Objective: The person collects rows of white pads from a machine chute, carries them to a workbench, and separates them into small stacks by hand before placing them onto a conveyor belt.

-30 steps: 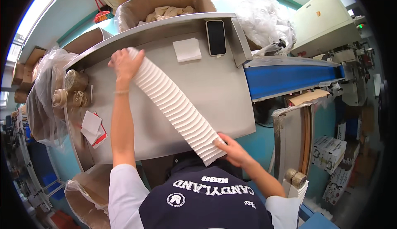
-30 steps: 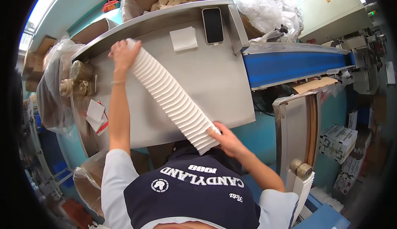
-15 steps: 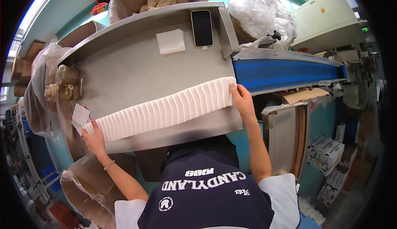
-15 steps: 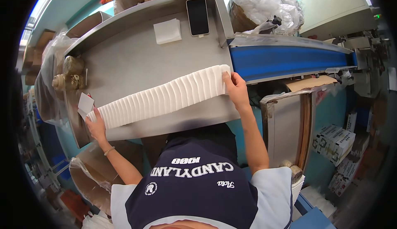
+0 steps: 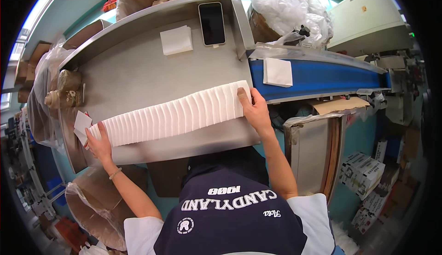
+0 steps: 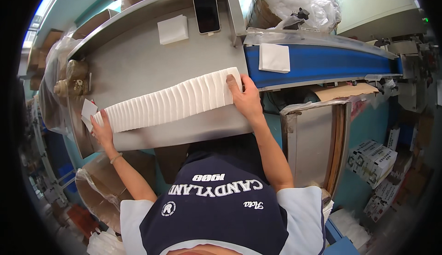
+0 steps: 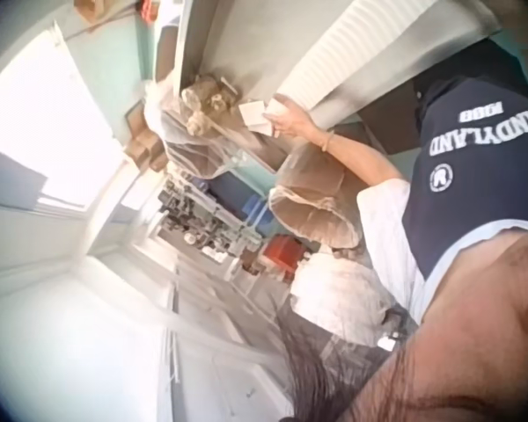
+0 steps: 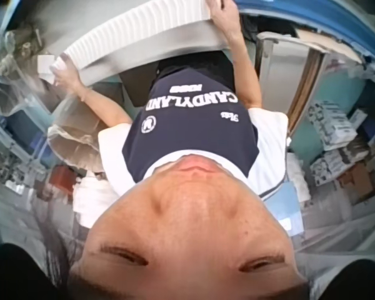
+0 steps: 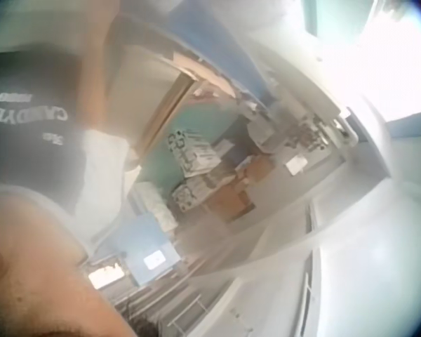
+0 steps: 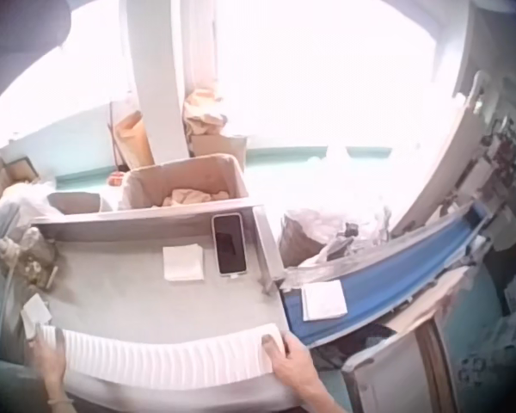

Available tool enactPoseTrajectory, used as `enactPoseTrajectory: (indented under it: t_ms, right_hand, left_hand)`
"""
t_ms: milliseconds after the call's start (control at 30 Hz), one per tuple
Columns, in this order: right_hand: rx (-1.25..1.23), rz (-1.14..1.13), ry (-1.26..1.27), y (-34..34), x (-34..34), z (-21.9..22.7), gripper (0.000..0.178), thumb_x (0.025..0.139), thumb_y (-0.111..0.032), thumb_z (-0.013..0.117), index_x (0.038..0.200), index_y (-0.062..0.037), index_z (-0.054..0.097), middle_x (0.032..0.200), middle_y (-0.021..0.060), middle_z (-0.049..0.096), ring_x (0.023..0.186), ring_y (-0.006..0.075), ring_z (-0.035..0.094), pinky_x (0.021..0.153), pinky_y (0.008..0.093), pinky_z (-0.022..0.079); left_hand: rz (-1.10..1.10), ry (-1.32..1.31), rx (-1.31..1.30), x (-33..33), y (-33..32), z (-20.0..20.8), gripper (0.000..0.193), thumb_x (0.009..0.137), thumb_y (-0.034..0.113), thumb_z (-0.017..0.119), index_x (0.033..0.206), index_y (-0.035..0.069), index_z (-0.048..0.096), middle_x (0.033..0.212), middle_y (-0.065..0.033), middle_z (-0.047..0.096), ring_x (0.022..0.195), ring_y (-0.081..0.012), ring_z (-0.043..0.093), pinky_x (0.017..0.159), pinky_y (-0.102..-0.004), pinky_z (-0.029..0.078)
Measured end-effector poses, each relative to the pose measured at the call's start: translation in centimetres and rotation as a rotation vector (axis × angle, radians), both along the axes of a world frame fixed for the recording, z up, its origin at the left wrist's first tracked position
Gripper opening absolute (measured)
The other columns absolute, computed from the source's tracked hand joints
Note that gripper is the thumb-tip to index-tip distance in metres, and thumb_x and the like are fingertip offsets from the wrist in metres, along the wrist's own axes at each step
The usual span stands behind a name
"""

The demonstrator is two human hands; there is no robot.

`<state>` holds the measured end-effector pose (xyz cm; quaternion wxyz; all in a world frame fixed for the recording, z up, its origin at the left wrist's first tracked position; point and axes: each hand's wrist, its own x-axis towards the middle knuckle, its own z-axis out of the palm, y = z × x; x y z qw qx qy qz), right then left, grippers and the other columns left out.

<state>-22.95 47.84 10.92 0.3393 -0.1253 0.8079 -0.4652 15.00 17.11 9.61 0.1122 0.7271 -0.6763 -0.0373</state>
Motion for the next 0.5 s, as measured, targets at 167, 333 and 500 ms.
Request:
enactPoseTrajectory:
  t_ms: [167, 333, 500]
  right_hand:
    - [-0.385, -0.219, -0.354, 2.6, -0.7, -3.7, 0.031, 0.094, -0.024, 0.060, 0.112, 0.0015, 0.061, 0.099, 0.0032, 0.065, 0.083, 0.0115, 0.059, 0.074, 0.0275, 0.048]
    - [-0.404, -0.403, -0.506, 4.7, -2.6, -2.9, 0.036, 0.095, -0.024, 0.061, 0.118, 0.0022, 0.055, 0.102, 0.0093, 0.065, 0.087, 0.0147, 0.063, 0.071, 0.0262, 0.050]
    - [-0.147, -0.038, -0.061, 1.4, 0.5, -1.9, 0.048, 0.096, -0.041, 0.059, 0.116, 0.0023, 0.057, 0.099, 0.0061, 0.064, 0.085, 0.0131, 0.058, 0.076, 0.0264, 0.047]
  left_hand:
    - [0.047, 0.002, -0.006, -1.0, 0.3, -0.2, 0.088, 0.082, 0.077, 0.044, 0.149, 0.022, 0.032, 0.144, -0.0179, 0.043, 0.133, -0.0398, 0.037, 0.105, -0.0600, 0.027]
    - [0.068, -0.034, -0.042, -1.2, 0.9, 0.0, 0.086, 0.083, 0.077, 0.044, 0.147, 0.020, 0.036, 0.136, -0.0219, 0.050, 0.127, -0.0415, 0.044, 0.102, -0.0564, 0.033]
    - [0.055, -0.060, -0.051, -1.9, 1.4, -0.1, 0.086, 0.083, 0.076, 0.044, 0.146, 0.019, 0.037, 0.131, -0.0236, 0.053, 0.122, -0.0421, 0.047, 0.100, -0.0552, 0.035]
